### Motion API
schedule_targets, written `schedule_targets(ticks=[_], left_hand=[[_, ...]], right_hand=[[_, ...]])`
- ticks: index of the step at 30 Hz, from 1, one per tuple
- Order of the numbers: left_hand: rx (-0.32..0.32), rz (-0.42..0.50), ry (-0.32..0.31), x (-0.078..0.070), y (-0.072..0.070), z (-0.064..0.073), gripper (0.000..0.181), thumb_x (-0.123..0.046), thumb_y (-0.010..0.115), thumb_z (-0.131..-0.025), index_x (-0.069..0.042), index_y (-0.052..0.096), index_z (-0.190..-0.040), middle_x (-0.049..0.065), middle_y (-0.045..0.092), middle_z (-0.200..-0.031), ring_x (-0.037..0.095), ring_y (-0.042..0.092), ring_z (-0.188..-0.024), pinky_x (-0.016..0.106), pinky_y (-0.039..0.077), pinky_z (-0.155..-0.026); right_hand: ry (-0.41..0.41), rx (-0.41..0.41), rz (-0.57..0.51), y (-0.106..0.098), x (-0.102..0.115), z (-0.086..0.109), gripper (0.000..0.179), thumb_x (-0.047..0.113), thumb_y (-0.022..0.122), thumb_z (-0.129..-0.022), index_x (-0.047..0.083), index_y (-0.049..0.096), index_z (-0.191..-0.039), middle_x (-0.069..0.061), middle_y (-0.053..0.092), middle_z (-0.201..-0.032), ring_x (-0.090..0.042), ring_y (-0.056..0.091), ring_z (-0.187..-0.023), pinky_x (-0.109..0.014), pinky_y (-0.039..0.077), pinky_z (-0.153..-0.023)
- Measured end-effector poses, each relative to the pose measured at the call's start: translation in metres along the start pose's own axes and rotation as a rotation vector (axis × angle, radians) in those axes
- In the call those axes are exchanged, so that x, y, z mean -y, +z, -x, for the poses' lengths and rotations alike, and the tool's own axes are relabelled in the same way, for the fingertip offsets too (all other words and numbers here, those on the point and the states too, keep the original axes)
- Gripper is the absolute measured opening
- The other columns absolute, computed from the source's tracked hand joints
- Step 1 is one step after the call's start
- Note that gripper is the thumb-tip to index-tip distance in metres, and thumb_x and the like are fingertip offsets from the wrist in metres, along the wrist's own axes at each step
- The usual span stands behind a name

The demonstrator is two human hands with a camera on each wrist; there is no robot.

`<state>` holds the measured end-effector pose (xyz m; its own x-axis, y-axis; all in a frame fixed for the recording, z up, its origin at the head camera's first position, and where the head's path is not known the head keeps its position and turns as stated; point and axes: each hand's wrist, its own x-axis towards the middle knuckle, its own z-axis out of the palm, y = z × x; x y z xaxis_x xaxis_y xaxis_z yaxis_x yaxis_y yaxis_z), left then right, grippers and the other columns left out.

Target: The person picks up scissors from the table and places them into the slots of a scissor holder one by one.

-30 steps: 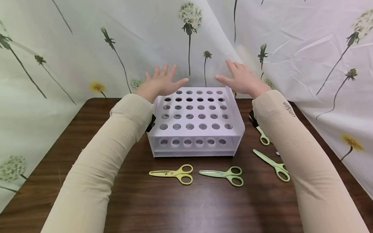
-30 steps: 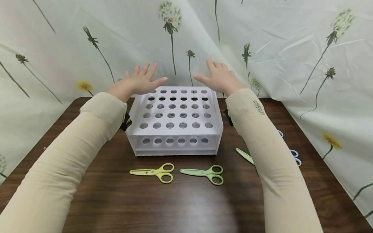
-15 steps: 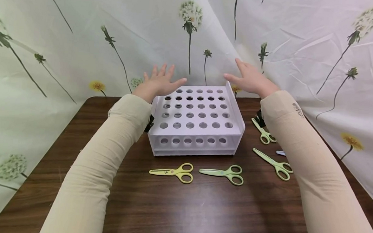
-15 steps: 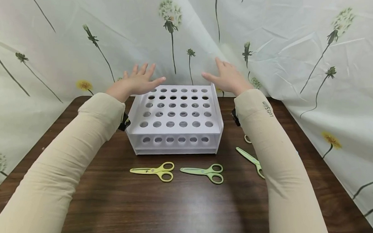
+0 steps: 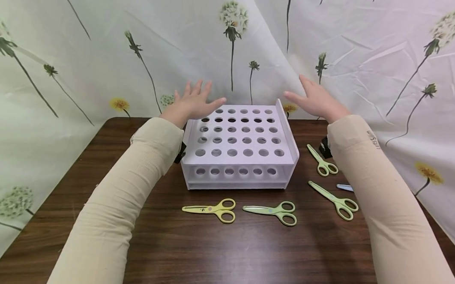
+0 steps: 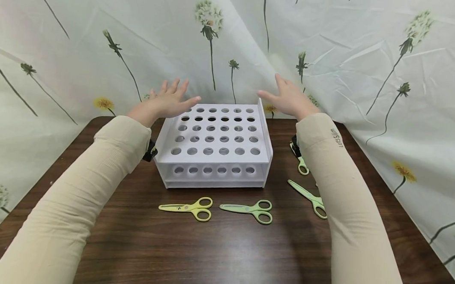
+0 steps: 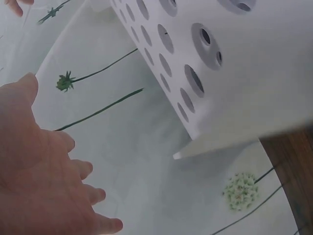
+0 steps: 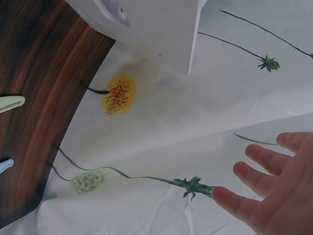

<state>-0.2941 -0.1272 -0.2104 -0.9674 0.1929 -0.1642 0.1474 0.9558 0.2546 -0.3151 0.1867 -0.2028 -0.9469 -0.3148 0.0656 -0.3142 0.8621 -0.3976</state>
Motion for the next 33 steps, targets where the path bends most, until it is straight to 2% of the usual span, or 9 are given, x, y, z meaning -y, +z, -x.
schedule_targets(ticks=[13,33], left_hand=[[-0.007,0.021,-0.015,0.010,0.003,0.000,0.082,-0.070,0.015,-0.087,-0.023,-0.020,-0.144,0.007,-0.025,-0.148,0.031,-0.029,-0.128,0.057,-0.019,-0.097],[-0.012,0.007,-0.021,0.021,0.007,0.002,0.084,-0.074,0.012,-0.084,-0.024,-0.021,-0.143,0.007,-0.025,-0.148,0.030,-0.029,-0.129,0.055,-0.019,-0.097]], right_hand=[[0.032,0.018,-0.061,-0.002,-0.018,0.004,0.087,0.056,0.036,-0.092,0.003,-0.006,-0.146,-0.020,-0.001,-0.151,-0.033,0.001,-0.137,-0.045,0.005,-0.108],[0.053,0.013,-0.099,-0.004,-0.035,0.013,0.086,0.055,0.038,-0.093,0.004,-0.006,-0.147,-0.021,0.000,-0.150,-0.035,0.002,-0.136,-0.049,0.006,-0.107]])
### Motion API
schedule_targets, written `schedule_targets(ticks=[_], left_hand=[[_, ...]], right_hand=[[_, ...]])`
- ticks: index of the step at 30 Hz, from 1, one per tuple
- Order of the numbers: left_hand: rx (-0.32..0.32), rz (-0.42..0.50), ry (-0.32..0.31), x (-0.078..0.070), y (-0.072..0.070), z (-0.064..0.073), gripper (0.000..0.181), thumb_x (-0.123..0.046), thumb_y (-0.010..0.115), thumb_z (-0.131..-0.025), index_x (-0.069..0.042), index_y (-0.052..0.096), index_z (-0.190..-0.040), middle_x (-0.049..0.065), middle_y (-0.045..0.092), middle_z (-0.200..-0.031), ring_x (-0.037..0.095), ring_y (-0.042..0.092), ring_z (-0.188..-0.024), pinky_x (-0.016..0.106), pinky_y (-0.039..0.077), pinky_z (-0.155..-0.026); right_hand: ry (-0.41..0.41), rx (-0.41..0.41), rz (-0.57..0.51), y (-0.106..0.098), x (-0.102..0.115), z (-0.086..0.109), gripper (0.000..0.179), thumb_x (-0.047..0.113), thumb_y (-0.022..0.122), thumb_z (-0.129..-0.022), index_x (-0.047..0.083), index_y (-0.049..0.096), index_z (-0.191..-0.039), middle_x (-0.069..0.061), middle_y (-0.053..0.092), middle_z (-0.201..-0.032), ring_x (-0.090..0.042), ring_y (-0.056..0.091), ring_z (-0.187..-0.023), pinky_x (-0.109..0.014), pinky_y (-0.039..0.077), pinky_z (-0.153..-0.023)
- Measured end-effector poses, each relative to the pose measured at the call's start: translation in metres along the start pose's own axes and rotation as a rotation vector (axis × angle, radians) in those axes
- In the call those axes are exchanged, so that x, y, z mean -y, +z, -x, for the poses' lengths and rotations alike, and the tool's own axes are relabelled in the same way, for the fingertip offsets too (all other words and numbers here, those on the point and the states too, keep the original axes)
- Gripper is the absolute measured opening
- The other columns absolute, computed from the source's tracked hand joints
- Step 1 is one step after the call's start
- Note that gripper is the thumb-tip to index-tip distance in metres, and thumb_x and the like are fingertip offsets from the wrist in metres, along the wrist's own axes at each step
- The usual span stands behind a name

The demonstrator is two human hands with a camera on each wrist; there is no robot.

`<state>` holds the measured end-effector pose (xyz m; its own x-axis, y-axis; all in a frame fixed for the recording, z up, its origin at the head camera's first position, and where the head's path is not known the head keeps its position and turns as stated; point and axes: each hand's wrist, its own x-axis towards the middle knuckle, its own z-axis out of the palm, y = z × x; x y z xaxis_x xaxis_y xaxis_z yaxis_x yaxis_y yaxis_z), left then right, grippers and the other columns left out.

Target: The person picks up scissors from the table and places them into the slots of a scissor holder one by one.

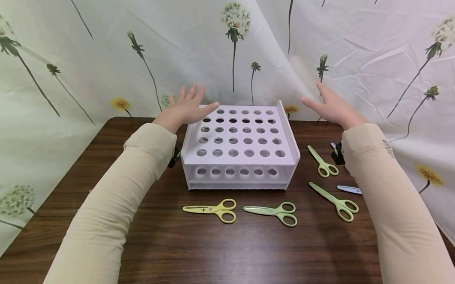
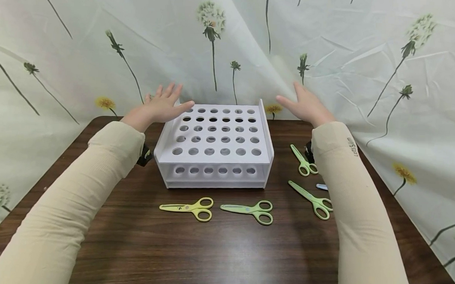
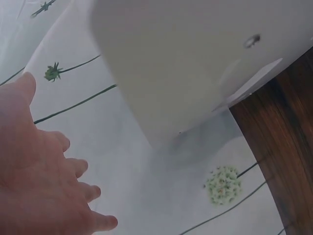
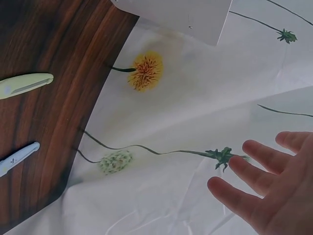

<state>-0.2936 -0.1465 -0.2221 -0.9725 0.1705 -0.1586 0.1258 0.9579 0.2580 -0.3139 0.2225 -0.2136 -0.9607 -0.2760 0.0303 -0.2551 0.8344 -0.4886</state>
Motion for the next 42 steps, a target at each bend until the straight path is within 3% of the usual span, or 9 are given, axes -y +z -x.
schedule_targets(ticks=[9,23,32,42], left_hand=[[0.002,0.020,0.006,0.007,0.002,0.001,0.082,-0.070,0.016,-0.087,-0.023,-0.019,-0.144,0.005,-0.025,-0.148,0.030,-0.030,-0.129,0.056,-0.018,-0.098],[-0.026,0.012,0.012,0.017,0.009,0.001,0.084,-0.069,0.018,-0.088,-0.020,-0.016,-0.146,0.007,-0.021,-0.150,0.032,-0.026,-0.130,0.057,-0.016,-0.098],[-0.032,0.018,0.023,0.022,0.013,0.004,0.083,-0.068,0.019,-0.089,-0.018,-0.014,-0.146,0.009,-0.019,-0.150,0.034,-0.024,-0.131,0.057,-0.017,-0.098],[-0.018,0.012,0.032,0.029,0.016,0.004,0.083,-0.067,0.019,-0.089,-0.016,-0.013,-0.147,0.012,-0.018,-0.150,0.036,-0.022,-0.131,0.058,-0.015,-0.098]], right_hand=[[0.016,0.001,0.001,0.000,-0.007,0.003,0.087,0.056,0.038,-0.092,0.003,-0.005,-0.147,-0.024,0.004,-0.149,-0.038,0.006,-0.135,-0.051,0.008,-0.106],[0.016,-0.009,-0.021,0.001,-0.021,0.007,0.086,0.056,0.039,-0.092,0.007,-0.005,-0.148,-0.019,0.000,-0.151,-0.036,0.003,-0.136,-0.053,0.007,-0.106],[0.043,0.014,-0.033,-0.001,-0.028,0.014,0.089,0.059,0.036,-0.092,0.006,-0.008,-0.147,-0.022,0.000,-0.150,-0.040,0.003,-0.135,-0.054,0.007,-0.105],[0.072,0.013,-0.050,-0.001,-0.037,0.019,0.090,0.060,0.037,-0.091,0.005,-0.009,-0.147,-0.033,0.011,-0.145,-0.045,0.009,-0.133,-0.056,0.010,-0.103]])
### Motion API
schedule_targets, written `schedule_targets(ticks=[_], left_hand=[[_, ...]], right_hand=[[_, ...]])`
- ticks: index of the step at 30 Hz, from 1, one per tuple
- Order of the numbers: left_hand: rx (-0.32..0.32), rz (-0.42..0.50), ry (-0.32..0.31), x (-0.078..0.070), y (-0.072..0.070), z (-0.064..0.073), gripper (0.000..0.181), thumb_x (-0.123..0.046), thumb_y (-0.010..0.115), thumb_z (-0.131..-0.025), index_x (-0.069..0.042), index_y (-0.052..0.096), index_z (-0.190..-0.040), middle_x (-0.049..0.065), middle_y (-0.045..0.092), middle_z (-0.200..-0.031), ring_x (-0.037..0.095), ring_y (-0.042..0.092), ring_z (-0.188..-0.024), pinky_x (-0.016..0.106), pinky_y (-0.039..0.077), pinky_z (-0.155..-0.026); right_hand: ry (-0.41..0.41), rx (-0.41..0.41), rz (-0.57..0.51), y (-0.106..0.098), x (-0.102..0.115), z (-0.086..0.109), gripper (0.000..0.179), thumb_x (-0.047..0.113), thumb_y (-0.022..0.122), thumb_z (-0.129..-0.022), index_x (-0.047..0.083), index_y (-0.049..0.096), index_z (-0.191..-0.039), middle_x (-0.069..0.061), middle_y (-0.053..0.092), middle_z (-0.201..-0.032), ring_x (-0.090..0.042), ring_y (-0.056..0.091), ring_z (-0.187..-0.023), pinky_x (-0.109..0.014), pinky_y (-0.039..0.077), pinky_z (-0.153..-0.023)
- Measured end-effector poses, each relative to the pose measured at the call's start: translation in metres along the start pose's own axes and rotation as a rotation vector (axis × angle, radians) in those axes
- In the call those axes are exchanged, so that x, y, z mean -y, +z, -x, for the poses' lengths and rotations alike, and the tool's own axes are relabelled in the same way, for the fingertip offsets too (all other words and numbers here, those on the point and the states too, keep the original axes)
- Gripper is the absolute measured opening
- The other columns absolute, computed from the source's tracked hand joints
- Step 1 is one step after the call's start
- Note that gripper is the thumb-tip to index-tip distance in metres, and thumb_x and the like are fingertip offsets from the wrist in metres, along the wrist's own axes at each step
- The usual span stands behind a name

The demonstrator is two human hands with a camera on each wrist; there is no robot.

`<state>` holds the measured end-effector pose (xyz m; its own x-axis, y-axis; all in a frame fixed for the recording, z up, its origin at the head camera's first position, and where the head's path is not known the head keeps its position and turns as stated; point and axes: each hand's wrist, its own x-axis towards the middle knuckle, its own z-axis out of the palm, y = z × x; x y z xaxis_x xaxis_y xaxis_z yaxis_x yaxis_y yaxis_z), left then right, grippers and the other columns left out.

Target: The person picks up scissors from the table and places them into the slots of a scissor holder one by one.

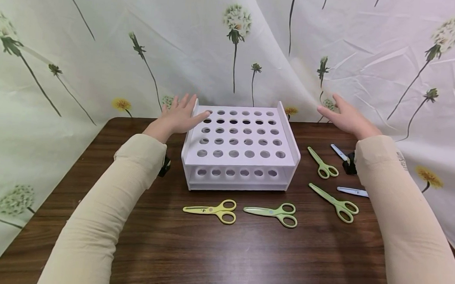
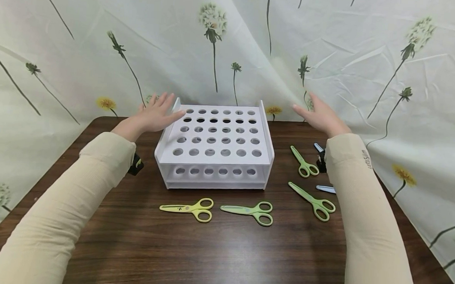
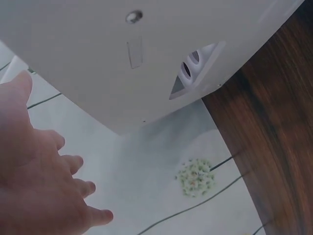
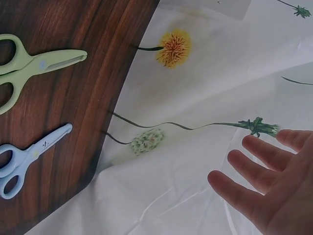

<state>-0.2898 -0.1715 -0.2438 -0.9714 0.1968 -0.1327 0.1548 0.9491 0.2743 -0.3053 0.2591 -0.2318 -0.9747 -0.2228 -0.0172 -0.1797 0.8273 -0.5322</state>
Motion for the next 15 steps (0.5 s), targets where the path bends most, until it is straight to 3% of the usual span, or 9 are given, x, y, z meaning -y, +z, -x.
schedule_targets(ticks=[15], left_hand=[[0.002,0.008,0.014,0.008,0.005,0.003,0.080,-0.061,0.023,-0.093,-0.015,-0.012,-0.147,0.014,-0.016,-0.150,0.037,-0.020,-0.132,0.058,-0.014,-0.099]], right_hand=[[0.017,-0.004,0.033,0.006,-0.015,0.003,0.089,0.056,0.037,-0.092,0.001,-0.007,-0.146,-0.038,0.020,-0.139,-0.051,0.018,-0.127,-0.059,0.016,-0.100]])
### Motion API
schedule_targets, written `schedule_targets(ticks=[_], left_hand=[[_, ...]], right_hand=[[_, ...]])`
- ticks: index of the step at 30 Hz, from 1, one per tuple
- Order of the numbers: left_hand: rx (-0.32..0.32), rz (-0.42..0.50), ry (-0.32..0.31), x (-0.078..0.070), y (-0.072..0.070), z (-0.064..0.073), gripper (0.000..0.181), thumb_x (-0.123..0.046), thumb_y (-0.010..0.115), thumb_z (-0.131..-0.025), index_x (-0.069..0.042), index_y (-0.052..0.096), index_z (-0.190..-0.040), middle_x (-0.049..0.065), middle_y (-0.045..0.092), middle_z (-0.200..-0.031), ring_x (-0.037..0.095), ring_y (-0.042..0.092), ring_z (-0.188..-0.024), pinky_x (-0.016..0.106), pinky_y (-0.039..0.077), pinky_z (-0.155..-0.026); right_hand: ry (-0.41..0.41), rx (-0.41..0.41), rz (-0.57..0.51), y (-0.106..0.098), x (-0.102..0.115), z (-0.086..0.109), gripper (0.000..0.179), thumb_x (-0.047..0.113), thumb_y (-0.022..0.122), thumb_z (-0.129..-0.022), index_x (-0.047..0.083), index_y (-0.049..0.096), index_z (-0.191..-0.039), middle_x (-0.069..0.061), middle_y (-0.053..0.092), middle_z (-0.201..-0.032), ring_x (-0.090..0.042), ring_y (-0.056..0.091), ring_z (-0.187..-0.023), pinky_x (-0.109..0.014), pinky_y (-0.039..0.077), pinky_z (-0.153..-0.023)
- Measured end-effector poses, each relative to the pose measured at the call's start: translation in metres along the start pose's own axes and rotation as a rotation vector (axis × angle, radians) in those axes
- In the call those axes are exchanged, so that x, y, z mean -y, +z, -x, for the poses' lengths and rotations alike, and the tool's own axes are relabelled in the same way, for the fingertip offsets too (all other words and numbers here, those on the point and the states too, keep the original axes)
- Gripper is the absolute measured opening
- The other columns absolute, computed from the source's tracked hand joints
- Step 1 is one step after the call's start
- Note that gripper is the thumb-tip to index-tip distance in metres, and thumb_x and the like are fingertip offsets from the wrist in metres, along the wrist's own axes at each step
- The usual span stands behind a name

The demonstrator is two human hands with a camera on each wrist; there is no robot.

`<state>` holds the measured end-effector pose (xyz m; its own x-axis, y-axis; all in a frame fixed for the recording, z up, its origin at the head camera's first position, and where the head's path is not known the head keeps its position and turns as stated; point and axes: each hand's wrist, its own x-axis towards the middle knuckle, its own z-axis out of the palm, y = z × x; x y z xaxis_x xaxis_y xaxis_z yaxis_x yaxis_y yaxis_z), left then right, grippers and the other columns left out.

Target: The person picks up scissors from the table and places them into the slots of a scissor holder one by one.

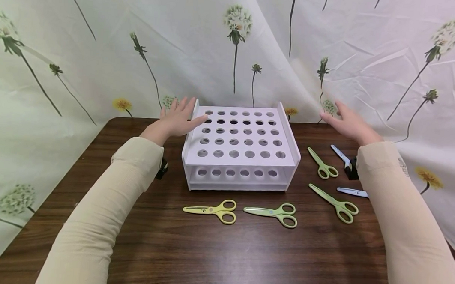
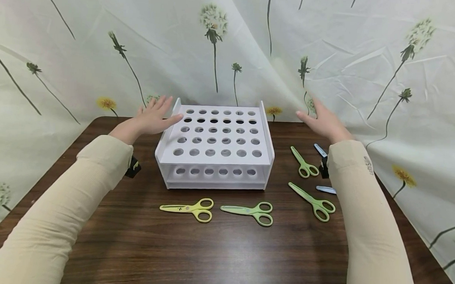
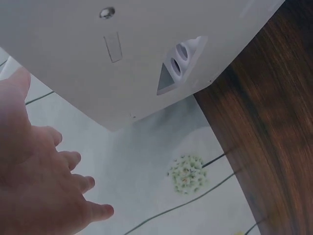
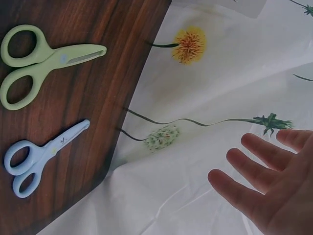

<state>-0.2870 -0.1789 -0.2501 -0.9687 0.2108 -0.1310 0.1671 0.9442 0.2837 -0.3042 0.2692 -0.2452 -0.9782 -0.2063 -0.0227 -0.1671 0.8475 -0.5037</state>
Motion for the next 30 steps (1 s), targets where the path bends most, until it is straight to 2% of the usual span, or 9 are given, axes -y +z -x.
schedule_targets(ticks=[11,20,26,30], left_hand=[[0.016,0.003,0.012,0.006,0.005,0.000,0.083,-0.066,0.021,-0.090,-0.017,-0.015,-0.146,0.014,-0.018,-0.150,0.037,-0.022,-0.131,0.059,-0.013,-0.099],[0.015,0.010,-0.003,0.011,0.011,0.001,0.084,-0.066,0.022,-0.090,-0.015,-0.011,-0.147,0.013,-0.015,-0.151,0.036,-0.018,-0.133,0.060,-0.009,-0.100],[0.029,0.010,0.008,0.014,0.012,0.005,0.085,-0.065,0.023,-0.091,-0.013,-0.012,-0.147,0.013,-0.017,-0.150,0.035,-0.018,-0.134,0.061,-0.008,-0.100],[0.030,0.017,0.022,0.016,0.012,0.007,0.084,-0.064,0.024,-0.091,-0.013,-0.012,-0.147,0.013,-0.017,-0.150,0.035,-0.018,-0.134,0.061,-0.008,-0.100]], right_hand=[[-0.005,0.011,-0.009,0.006,-0.009,0.001,0.090,0.059,0.038,-0.091,0.002,-0.007,-0.146,-0.039,0.023,-0.137,-0.051,0.021,-0.126,-0.058,0.017,-0.100],[-0.039,-0.031,0.008,0.015,-0.015,0.004,0.084,0.052,0.042,-0.093,-0.005,0.008,-0.145,-0.037,0.037,-0.129,-0.049,0.029,-0.123,-0.056,0.022,-0.099],[0.000,-0.008,-0.015,0.017,-0.021,0.007,0.089,0.057,0.041,-0.091,-0.002,0.002,-0.146,-0.036,0.031,-0.135,-0.049,0.023,-0.127,-0.056,0.018,-0.101],[0.007,-0.008,-0.014,0.019,-0.024,0.008,0.088,0.056,0.040,-0.092,-0.001,0.001,-0.147,-0.038,0.031,-0.133,-0.050,0.025,-0.124,-0.057,0.020,-0.099]])
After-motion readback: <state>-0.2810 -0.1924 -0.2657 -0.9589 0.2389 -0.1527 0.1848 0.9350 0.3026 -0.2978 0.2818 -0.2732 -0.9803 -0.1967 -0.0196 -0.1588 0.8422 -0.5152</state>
